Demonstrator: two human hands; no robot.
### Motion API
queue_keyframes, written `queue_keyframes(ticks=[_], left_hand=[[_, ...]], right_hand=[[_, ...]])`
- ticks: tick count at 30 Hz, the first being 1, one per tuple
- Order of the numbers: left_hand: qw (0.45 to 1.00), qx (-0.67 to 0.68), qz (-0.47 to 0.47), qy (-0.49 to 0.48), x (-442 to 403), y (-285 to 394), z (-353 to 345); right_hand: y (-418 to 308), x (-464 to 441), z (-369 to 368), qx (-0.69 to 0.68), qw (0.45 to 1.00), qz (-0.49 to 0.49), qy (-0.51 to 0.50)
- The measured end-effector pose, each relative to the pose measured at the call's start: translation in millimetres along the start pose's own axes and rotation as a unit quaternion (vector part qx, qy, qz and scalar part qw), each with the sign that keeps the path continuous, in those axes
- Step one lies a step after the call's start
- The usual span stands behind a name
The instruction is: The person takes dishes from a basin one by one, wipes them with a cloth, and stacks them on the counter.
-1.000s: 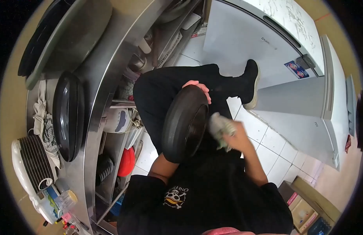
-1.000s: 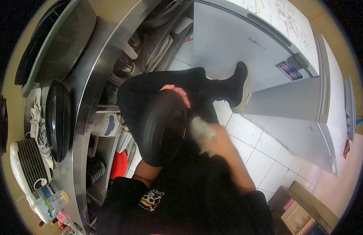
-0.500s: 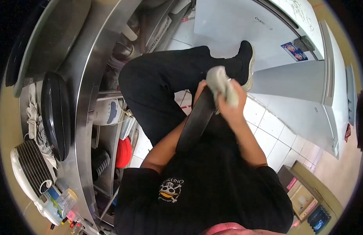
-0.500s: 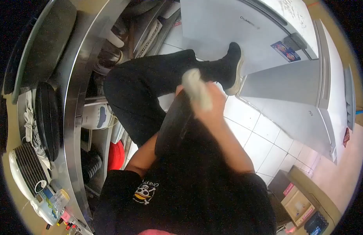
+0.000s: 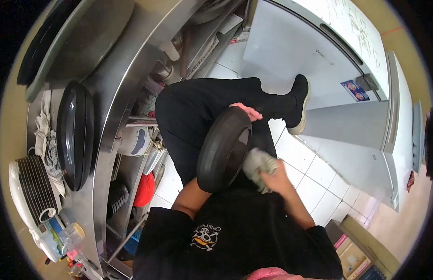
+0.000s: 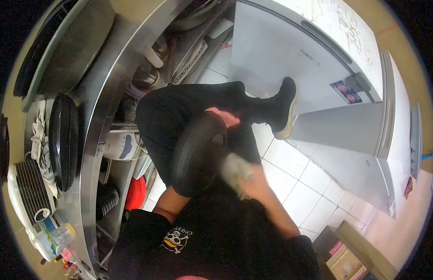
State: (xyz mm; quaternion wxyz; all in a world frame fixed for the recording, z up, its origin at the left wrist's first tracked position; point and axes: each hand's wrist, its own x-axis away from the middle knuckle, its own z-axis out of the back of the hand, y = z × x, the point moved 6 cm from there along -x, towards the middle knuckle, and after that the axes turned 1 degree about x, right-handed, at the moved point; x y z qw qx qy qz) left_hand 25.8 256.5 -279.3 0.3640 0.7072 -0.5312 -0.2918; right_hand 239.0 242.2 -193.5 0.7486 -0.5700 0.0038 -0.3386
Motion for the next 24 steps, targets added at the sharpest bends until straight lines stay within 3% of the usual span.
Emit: queue_keyframes(ticks=[1, 3, 4, 5, 6, 7, 8, 9, 10, 11, 12, 13, 14, 15, 16, 17, 18, 19, 20, 21, 22, 24], left_hand=[[1.000, -0.014, -0.020, 0.010, -0.4, -4.4, -1.6], [0.997, -0.037, -0.053, 0.033, 4.3, -18.4, -10.6], [0.996, -0.047, -0.067, 0.045, 8.0, -27.7, -17.1], [0.994, -0.053, -0.078, 0.060, 16.1, -36.6, -26.9], [0.991, -0.059, -0.090, 0.075, 23.7, -44.7, -34.7], [0.980, -0.143, -0.102, 0.094, 25.6, -34.8, -46.5], [0.961, -0.227, -0.109, 0.115, 27.7, -13.5, -62.1], [0.983, -0.068, 0.060, 0.160, 31.5, -7.6, -66.6], [0.951, 0.096, 0.222, 0.194, 42.9, -11.2, -73.4], [0.949, 0.103, 0.215, 0.205, 45.5, -25.1, -65.9], [0.979, -0.080, 0.073, 0.174, 39.4, -33.3, -51.6], [0.953, -0.263, -0.062, 0.137, 40.2, -39.5, -48.7], [0.901, -0.404, -0.068, 0.141, 36.3, -54.2, -50.9], [0.957, -0.250, -0.065, 0.134, 41.4, -37.0, -56.6], [0.985, -0.097, -0.070, 0.126, 48.4, -5.9, -66.1], [0.984, -0.108, -0.054, 0.128, 51.7, 14.1, -75.2], [0.982, -0.126, -0.039, 0.135, 50.6, 25.5, -80.2], [0.957, -0.216, -0.153, 0.121, 47.7, 29.4, -73.7], [0.950, -0.219, -0.186, 0.123, 45.4, 37.6, -72.2], [0.954, -0.217, -0.155, 0.134, 43.2, 42.7, -67.0], [0.946, -0.230, -0.189, 0.132, 44.9, 65.9, -64.2], [0.935, -0.272, -0.167, 0.153, 51.5, 113.3, -48.8]], right_hand=[[-27.2, -4.9, 24.3, -0.069, 0.993, 0.017, 0.098], [-53.4, -0.9, 54.0, -0.233, 0.939, -0.052, 0.247], [-62.8, -4.0, 48.1, -0.227, 0.942, -0.058, 0.242], [-91.2, -5.7, 41.1, -0.100, 0.971, 0.090, 0.198], [-116.1, -3.2, 27.9, 0.027, 0.961, 0.236, 0.142], [-134.5, 3.0, 10.0, 0.149, 0.911, 0.378, 0.077], [-143.6, 14.8, -10.8, 0.259, 0.823, 0.505, 0.006], [-143.7, 11.8, -16.0, 0.259, 0.823, 0.505, -0.006], [-141.5, 5.4, -21.8, 0.317, 0.814, 0.487, 0.012], [-137.2, -4.1, -25.5, 0.373, 0.799, 0.471, 0.028], [-109.0, -15.8, -6.3, 0.161, 0.832, 0.503, 0.168], [-77.0, -20.0, 4.2, 0.235, 0.841, 0.393, 0.287], [-101.5, -20.6, 15.5, 0.217, 0.816, 0.439, 0.306], [-69.4, -29.9, 24.7, 0.146, 0.861, 0.363, 0.325], [-3.9, -39.9, 29.1, 0.125, 0.912, 0.203, 0.334], [-6.8, -38.6, 33.9, 0.002, 0.934, 0.025, 0.356], [-10.0, -30.3, 26.3, -0.114, 0.919, -0.158, 0.344], [4.2, -35.7, 26.9, -0.200, 0.914, -0.123, 0.332], [54.6, -47.0, 33.6, -0.198, 0.925, -0.149, 0.288], [40.0, -47.7, 17.6, -0.392, 0.863, -0.163, 0.273], [50.2, -46.4, 11.2, -0.417, 0.864, -0.174, 0.221], [51.2, -40.1, -9.2, -0.502, 0.845, -0.144, 0.114]])
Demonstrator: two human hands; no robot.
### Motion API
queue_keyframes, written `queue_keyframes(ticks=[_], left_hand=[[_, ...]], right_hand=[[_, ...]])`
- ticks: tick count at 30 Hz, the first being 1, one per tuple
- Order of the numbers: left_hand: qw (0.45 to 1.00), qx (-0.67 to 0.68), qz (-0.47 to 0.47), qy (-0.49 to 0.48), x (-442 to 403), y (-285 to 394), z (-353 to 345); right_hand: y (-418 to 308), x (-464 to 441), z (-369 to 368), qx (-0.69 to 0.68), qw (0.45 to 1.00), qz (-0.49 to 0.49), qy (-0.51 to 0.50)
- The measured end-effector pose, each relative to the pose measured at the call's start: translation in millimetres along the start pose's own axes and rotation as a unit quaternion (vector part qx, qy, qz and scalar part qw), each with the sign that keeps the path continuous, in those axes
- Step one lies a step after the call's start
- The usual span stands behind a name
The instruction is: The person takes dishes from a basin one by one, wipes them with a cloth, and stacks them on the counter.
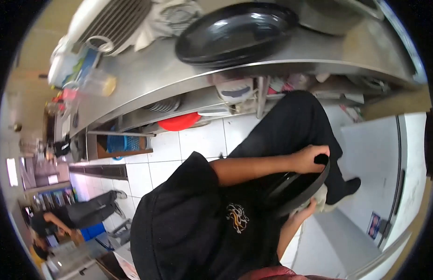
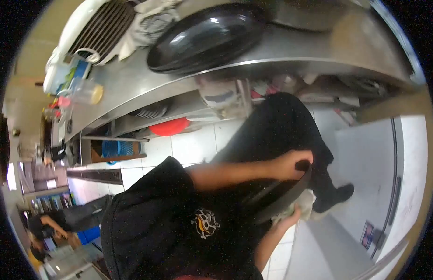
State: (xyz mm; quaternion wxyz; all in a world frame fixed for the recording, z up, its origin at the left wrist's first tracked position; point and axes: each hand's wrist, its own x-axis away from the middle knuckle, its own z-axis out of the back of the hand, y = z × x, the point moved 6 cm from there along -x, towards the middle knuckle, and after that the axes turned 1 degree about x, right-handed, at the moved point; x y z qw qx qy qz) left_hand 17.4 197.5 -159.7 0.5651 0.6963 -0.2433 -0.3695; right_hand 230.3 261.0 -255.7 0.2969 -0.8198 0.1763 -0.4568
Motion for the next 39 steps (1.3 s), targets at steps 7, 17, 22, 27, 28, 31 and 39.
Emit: queue_keyframes(ticks=[7, 17, 22, 27, 28, 31, 39], left_hand=[[0.992, -0.118, -0.036, 0.025, -13.7, 109.2, 119.1], [0.862, -0.123, -0.090, 0.483, 96.4, 315.7, 273.4], [0.807, -0.181, 0.123, 0.549, 109.2, 285.8, 310.2], [0.735, -0.438, 0.202, 0.477, 107.4, 246.4, 344.6], [0.723, -0.462, 0.206, 0.470, 101.9, 243.2, 338.5], [0.795, -0.302, 0.262, 0.456, 90.6, 242.4, 306.5], [0.827, -0.240, 0.185, 0.473, 101.4, 256.0, 310.8]], right_hand=[[14.9, -30.7, -26.1, 0.049, 0.994, 0.039, -0.089], [15.4, -48.7, -35.7, 0.108, 0.985, 0.020, -0.130], [13.8, -48.4, -35.6, 0.086, 0.985, 0.027, -0.144], [13.9, -47.9, -37.4, 0.077, 0.983, 0.035, -0.160], [15.1, -52.6, -32.7, 0.089, 0.983, 0.037, -0.156], [13.6, -50.8, -35.8, 0.104, 0.982, 0.038, -0.151], [16.9, -53.5, -31.5, 0.098, 0.985, 0.011, -0.139]])
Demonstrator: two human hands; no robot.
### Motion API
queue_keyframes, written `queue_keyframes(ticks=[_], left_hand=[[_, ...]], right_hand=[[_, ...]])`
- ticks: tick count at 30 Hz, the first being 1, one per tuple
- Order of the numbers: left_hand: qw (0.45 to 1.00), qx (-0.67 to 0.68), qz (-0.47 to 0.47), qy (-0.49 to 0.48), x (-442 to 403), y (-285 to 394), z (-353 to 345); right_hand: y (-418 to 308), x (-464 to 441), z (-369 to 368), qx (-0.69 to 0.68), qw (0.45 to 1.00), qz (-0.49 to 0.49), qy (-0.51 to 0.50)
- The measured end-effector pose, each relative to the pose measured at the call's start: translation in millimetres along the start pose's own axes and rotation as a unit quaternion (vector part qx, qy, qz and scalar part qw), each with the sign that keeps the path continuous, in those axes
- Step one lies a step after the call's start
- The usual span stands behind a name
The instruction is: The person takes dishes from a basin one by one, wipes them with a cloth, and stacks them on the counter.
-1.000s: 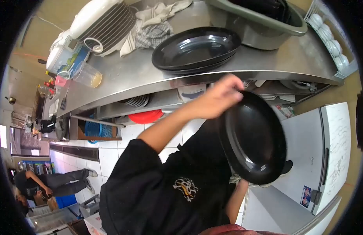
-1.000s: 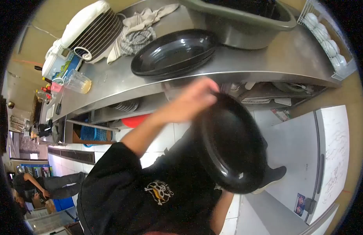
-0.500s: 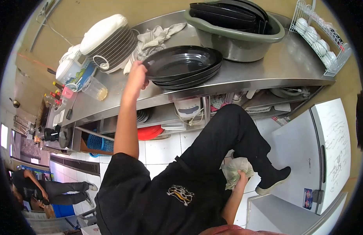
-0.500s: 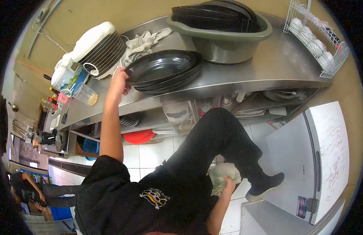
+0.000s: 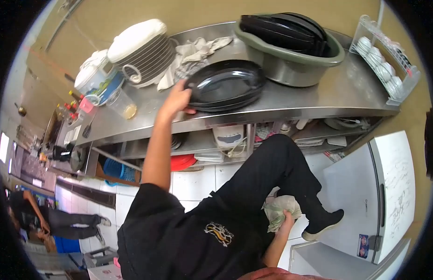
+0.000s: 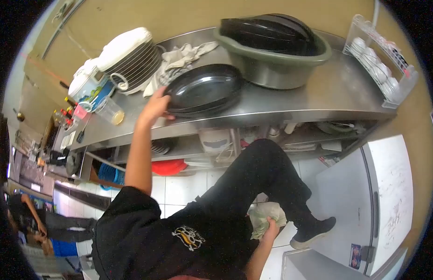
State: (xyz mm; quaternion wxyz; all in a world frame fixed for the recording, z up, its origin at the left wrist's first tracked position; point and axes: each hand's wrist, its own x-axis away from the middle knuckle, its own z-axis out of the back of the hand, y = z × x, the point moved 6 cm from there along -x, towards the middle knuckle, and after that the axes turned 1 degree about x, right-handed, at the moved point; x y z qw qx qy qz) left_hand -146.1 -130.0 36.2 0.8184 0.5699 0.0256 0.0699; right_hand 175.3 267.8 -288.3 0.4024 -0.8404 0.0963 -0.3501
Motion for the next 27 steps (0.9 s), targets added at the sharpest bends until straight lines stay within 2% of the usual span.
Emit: queue_keyframes(ticks=[3, 5, 6, 7, 8, 10, 11, 13, 15, 17, 21, 23, 24, 27], left_hand=[[0.999, -0.033, -0.005, 0.017, -15.4, -15.5, 26.6], [0.990, -0.105, -0.040, 0.083, -32.4, -33.3, 44.8], [0.953, -0.214, -0.148, 0.154, -32.2, -17.6, 54.0], [0.888, -0.310, -0.254, 0.223, -30.8, -1.5, 53.0], [0.910, -0.259, -0.225, 0.235, -25.1, 24.5, 51.6], [0.911, -0.197, -0.322, 0.167, -44.8, 66.1, 40.2], [0.904, -0.167, -0.370, 0.132, -32.4, 109.0, 24.0], [0.894, -0.148, -0.421, 0.029, -33.7, 164.3, -15.1], [0.807, -0.177, -0.563, -0.036, -34.1, 211.0, -56.8], [0.731, -0.256, -0.630, -0.055, -42.9, 237.7, -93.0], [0.726, -0.305, -0.610, -0.090, -68.4, 239.1, -144.8], [0.753, -0.317, -0.562, -0.129, -78.4, 234.4, -158.8], [0.742, -0.329, -0.567, -0.139, -79.1, 234.6, -161.7], [0.757, -0.266, -0.583, -0.127, -76.6, 242.5, -159.1]], right_hand=[[-6.0, 1.9, -3.6, -0.014, 0.999, 0.033, 0.013], [-1.0, 0.6, -1.8, -0.013, 0.999, 0.029, 0.000], [-0.9, 0.5, -2.2, -0.026, 0.999, 0.037, 0.008], [-1.4, 0.1, -4.5, -0.017, 0.999, 0.034, 0.000], [-1.9, 1.3, -4.4, -0.005, 1.000, 0.029, -0.007], [3.0, -2.0, 0.8, -0.014, 0.999, 0.035, -0.004], [6.1, -3.2, 0.9, -0.014, 0.999, 0.030, -0.011], [3.0, -1.6, 0.7, -0.018, 0.999, 0.042, -0.012], [10.6, -7.3, 3.6, -0.018, 1.000, -0.004, -0.021], [5.2, -1.8, -1.2, -0.026, 0.999, 0.017, -0.017], [9.0, -5.7, 6.1, -0.030, 0.999, 0.028, -0.019], [6.0, 0.8, 6.3, -0.038, 0.998, 0.051, -0.008], [2.5, 3.3, 6.2, -0.036, 0.997, 0.064, -0.001], [0.2, 3.1, 4.5, -0.051, 0.998, 0.027, -0.007]])
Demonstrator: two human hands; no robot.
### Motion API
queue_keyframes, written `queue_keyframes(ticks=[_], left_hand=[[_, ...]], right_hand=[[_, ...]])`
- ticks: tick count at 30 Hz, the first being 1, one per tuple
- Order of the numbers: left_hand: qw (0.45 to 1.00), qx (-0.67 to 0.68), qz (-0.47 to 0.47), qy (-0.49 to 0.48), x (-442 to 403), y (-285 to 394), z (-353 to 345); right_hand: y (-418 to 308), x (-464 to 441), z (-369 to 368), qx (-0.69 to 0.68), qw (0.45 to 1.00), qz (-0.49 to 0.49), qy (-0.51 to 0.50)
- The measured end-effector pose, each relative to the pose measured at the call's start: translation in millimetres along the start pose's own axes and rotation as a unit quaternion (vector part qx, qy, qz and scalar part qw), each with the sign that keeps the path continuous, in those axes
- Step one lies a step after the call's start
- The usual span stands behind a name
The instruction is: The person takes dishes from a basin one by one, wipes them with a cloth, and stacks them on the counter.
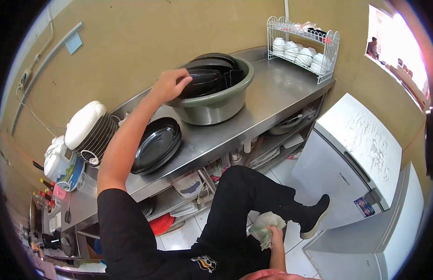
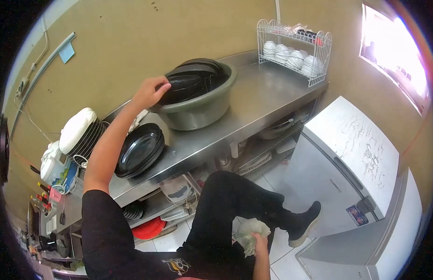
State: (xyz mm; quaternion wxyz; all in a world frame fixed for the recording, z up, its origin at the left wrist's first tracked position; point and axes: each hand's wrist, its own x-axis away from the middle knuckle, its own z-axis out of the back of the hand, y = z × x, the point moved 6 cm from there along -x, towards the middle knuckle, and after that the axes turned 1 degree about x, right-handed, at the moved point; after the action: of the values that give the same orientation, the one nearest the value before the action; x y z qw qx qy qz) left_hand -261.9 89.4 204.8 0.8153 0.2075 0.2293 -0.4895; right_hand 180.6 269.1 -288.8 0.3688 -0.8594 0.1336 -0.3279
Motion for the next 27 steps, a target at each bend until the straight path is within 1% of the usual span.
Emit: queue_keyframes(ticks=[1, 2, 4, 6, 8, 9, 10, 12, 13, 15, 16, 18, 19, 21, 22, 24, 25, 27], left_hand=[[0.999, 0.020, -0.020, 0.027, -1.6, 3.0, 4.2], [0.999, 0.020, -0.020, 0.026, -5.8, 5.2, 7.8], [0.996, 0.005, -0.024, 0.085, -15.0, 4.1, 18.1], [0.995, 0.009, -0.029, 0.099, -29.5, -1.0, 21.0], [0.982, 0.056, -0.044, 0.174, -43.8, -2.5, 33.0], [0.983, 0.039, -0.012, 0.178, -50.8, -4.9, 36.6], [0.983, 0.043, -0.012, 0.179, -59.7, -10.3, 35.1], [0.969, 0.031, -0.003, 0.243, -77.3, -25.2, 41.0], [0.969, 0.034, -0.004, 0.245, -86.2, -31.0, 42.7], [0.969, 0.062, 0.031, 0.239, -100.1, -42.8, 46.3], [0.968, 0.064, 0.033, 0.239, -105.2, -45.9, 46.4], [0.934, 0.088, 0.069, 0.340, -109.0, -59.6, 53.9], [0.934, 0.089, 0.069, 0.340, -114.5, -63.8, 54.3], [0.891, 0.156, 0.091, 0.416, -112.2, -77.6, 60.4], [0.891, 0.157, 0.090, 0.416, -113.5, -81.2, 59.6], [0.849, 0.225, 0.175, 0.445, -104.4, -81.2, 64.2], [0.849, 0.225, 0.175, 0.444, -103.9, -75.6, 67.0], [0.797, 0.272, 0.201, 0.501, -97.4, -74.7, 72.4]], right_hand=[[0.7, 2.2, 0.4, 0.000, 1.000, -0.003, 0.002], [0.2, 0.6, -2.3, -0.003, 1.000, -0.006, -0.001], [2.1, -1.1, -2.7, -0.006, 1.000, -0.009, -0.004], [4.0, -4.7, -3.1, 0.000, 1.000, -0.007, -0.007], [0.8, -5.2, -7.5, 0.001, 1.000, 0.001, -0.009], [-0.5, -1.8, -8.4, 0.004, 1.000, 0.007, -0.010], [-0.4, -1.6, -7.0, 0.005, 1.000, 0.009, -0.007], [5.5, -5.0, -2.6, 0.004, 1.000, -0.018, 0.000], [7.3, -7.0, 0.0, 0.005, 1.000, -0.015, 0.002], [9.9, -9.7, 4.8, 0.009, 1.000, -0.009, 0.000], [11.2, -10.5, 7.2, 0.011, 1.000, -0.008, 0.001], [12.3, -9.3, 9.0, 0.024, 0.999, -0.021, 0.008], [12.6, -8.5, 8.4, 0.024, 0.999, -0.021, 0.009], [6.2, -4.6, 2.8, 0.019, 1.000, 0.003, 0.024], [6.3, -4.9, 3.3, 0.018, 1.000, 0.004, 0.024], [8.6, -6.1, 4.8, 0.022, 1.000, -0.008, 0.021], [9.7, -7.5, 7.0, 0.022, 1.000, -0.008, 0.021], [12.1, -9.8, 6.5, 0.007, 1.000, -0.021, -0.002]])
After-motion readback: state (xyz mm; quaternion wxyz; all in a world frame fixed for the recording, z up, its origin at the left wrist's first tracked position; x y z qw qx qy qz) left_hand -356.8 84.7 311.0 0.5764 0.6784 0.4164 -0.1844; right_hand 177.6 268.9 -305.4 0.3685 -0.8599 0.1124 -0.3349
